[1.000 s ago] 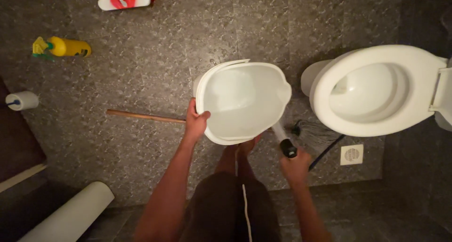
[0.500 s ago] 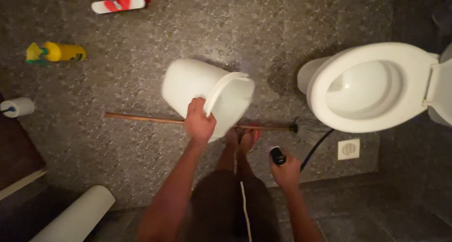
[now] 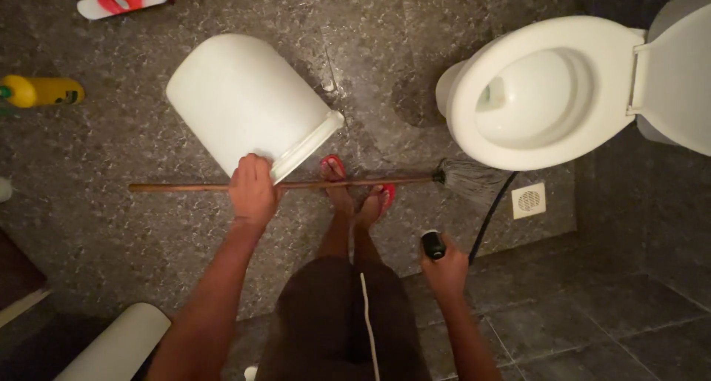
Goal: Cleaning the bathroom floor using a mop, a brush, and a water hose.
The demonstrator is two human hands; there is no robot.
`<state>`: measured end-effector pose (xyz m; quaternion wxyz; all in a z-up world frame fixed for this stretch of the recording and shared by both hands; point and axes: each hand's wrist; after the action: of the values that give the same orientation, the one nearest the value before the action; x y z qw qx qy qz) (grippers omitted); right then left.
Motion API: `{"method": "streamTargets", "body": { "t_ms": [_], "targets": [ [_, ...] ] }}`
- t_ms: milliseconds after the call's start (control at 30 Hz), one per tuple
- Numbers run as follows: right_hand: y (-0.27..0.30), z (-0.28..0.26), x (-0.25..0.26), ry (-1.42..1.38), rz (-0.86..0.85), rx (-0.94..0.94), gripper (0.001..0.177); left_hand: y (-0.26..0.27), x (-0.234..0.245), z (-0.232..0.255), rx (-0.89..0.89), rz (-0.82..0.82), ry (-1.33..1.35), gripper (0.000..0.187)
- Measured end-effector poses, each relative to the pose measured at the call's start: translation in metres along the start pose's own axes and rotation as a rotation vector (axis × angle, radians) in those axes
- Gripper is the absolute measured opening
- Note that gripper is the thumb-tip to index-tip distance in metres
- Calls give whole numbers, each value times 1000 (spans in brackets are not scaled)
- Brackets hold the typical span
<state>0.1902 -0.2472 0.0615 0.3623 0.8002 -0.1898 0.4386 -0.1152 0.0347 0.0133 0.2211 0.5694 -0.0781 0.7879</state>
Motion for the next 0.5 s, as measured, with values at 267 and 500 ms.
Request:
{"method": "streamTargets", "body": {
  "t_ms": [267,500],
  "targets": [
    [-5,-28,29,-139,3,-71,30,-1,4,18,-243,141,-19,35],
    [-9,-25,36,-138,-18,-82,29,4,28,39,-221,244,-8,23]
  ]
}}
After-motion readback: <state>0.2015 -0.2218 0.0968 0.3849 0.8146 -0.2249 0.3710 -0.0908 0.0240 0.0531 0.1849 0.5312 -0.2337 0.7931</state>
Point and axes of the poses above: each hand's wrist, its own y-axis away from the middle knuckle, its own x-axis out of the back of the hand, z = x × y, and after that the axes turned 3 degrees about -y, right-handed
